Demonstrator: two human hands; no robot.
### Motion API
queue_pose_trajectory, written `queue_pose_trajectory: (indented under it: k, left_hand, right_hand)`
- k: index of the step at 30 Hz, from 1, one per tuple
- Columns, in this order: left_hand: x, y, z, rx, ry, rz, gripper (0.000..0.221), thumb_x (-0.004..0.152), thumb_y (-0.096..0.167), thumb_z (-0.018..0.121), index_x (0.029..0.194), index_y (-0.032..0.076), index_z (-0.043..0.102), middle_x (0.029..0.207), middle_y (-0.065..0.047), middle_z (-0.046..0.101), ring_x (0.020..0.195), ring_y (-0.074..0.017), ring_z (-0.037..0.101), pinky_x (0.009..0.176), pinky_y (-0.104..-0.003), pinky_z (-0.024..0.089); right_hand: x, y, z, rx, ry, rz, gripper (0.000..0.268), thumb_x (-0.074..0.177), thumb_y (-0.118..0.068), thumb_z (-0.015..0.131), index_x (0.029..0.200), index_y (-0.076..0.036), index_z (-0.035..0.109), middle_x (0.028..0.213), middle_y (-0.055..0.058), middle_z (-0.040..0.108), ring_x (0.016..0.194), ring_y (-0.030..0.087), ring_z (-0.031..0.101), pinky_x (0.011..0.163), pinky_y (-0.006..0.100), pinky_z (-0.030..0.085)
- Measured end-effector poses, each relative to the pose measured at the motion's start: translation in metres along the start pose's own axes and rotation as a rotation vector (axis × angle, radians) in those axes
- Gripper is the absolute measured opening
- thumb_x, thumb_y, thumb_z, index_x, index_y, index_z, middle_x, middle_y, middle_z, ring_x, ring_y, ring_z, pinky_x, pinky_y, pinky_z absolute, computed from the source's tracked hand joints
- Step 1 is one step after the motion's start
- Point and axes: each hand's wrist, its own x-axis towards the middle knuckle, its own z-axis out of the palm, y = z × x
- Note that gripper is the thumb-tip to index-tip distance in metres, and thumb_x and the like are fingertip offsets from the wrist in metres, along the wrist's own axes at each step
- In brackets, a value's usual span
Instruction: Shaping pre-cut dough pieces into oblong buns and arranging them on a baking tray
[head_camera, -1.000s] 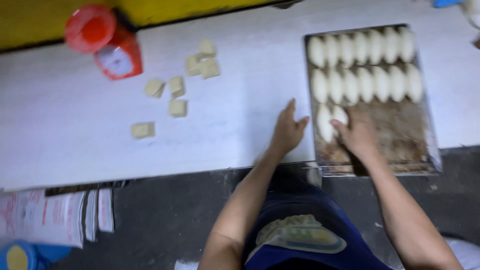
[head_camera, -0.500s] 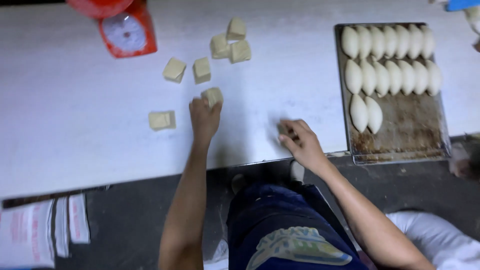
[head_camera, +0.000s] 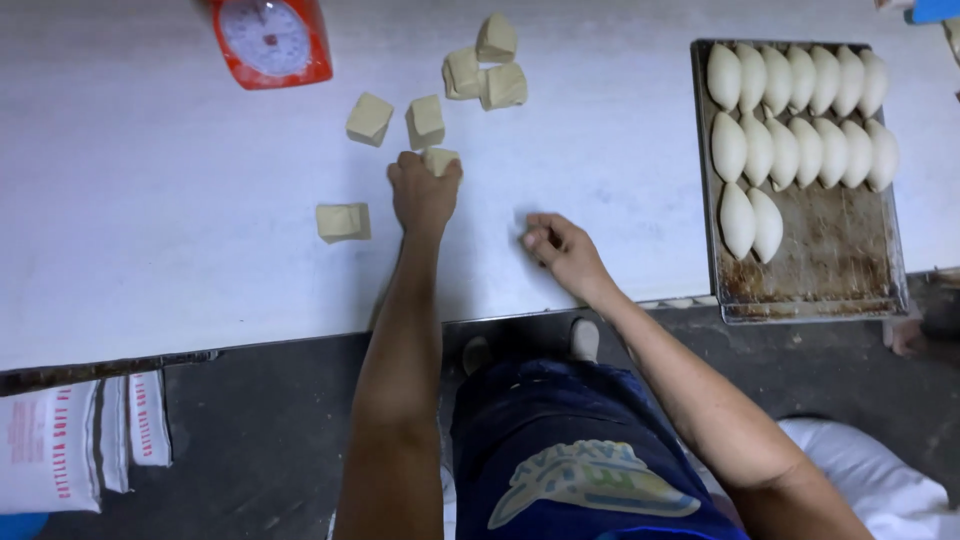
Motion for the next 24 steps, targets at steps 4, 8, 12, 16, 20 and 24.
queue_pose_trajectory:
  k: [4, 8, 12, 16, 20, 24]
  left_hand:
    - [-0.062, 0.021, 0.02, 0.12, -0.104, 0.394, 0.057, 0.066, 0.027, 0.09, 0.111, 0.007, 0.063, 0.104, -0.014, 0.061, 0.099, -0.034, 0.066, 0.083, -0.045, 0.058]
    - [-0.158, 0.045, 0.022, 0.051, -0.009, 1.082, 0.036, 0.087, 0.021, 0.076, 0.119, 0.01, 0.064, 0.11, -0.009, 0.05, 0.093, -0.0306, 0.057, 0.082, -0.037, 0.054]
    - [-0.161, 0.062, -0.016, -0.154, -0.147, 0.949, 0.086, 0.073, -0.005, 0.076, 0.15, 0.01, 0.041, 0.137, -0.018, 0.046, 0.124, -0.0365, 0.056, 0.107, -0.046, 0.054]
    - [-0.151, 0.067, -0.017, -0.636, -0.503, 0.223, 0.072, 0.094, 0.023, 0.059, 0.154, -0.003, 0.029, 0.138, -0.032, 0.047, 0.124, -0.0477, 0.057, 0.105, -0.052, 0.052]
    - [-0.146, 0.073, 0.02, -0.611, -0.477, 0.029, 0.036, 0.104, 0.038, 0.058, 0.125, 0.012, 0.072, 0.108, -0.01, 0.072, 0.097, -0.0203, 0.07, 0.084, -0.033, 0.056]
    - [-0.161, 0.075, 0.022, -0.694, -0.395, 0.009, 0.033, 0.101, 0.034, 0.065, 0.12, 0.007, 0.072, 0.108, -0.017, 0.069, 0.1, -0.0233, 0.067, 0.089, -0.036, 0.054]
  right_hand:
    - [-0.017, -0.008, -0.012, 0.32, -0.054, 0.11, 0.069, 0.1, -0.052, 0.048, 0.144, 0.001, 0.049, 0.102, 0.019, 0.07, 0.087, 0.026, 0.072, 0.07, 0.036, 0.064]
    - [-0.023, -0.011, -0.027, 0.62, -0.033, 0.206, 0.047, 0.102, -0.038, 0.061, 0.125, 0.003, 0.064, 0.086, 0.017, 0.072, 0.066, 0.023, 0.073, 0.05, 0.033, 0.064]
    - [-0.023, -0.007, -0.044, 0.671, 0.063, 0.12, 0.041, 0.095, -0.022, 0.072, 0.126, 0.004, 0.065, 0.094, 0.011, 0.071, 0.077, 0.015, 0.072, 0.062, 0.027, 0.065]
    - [-0.033, -0.002, -0.046, 0.612, 0.145, -0.042, 0.056, 0.083, -0.009, 0.083, 0.134, 0.004, 0.063, 0.108, 0.012, 0.067, 0.091, 0.018, 0.067, 0.077, 0.03, 0.062]
    - [-0.046, -0.016, -0.05, 0.259, 0.106, -0.089, 0.059, 0.079, -0.008, 0.09, 0.134, -0.003, 0.069, 0.117, 0.016, 0.059, 0.11, 0.025, 0.059, 0.097, 0.04, 0.053]
    - [-0.058, -0.009, -0.045, 0.222, 0.118, -0.042, 0.062, 0.081, -0.005, 0.087, 0.139, -0.002, 0.065, 0.111, 0.016, 0.065, 0.102, 0.023, 0.062, 0.089, 0.039, 0.056]
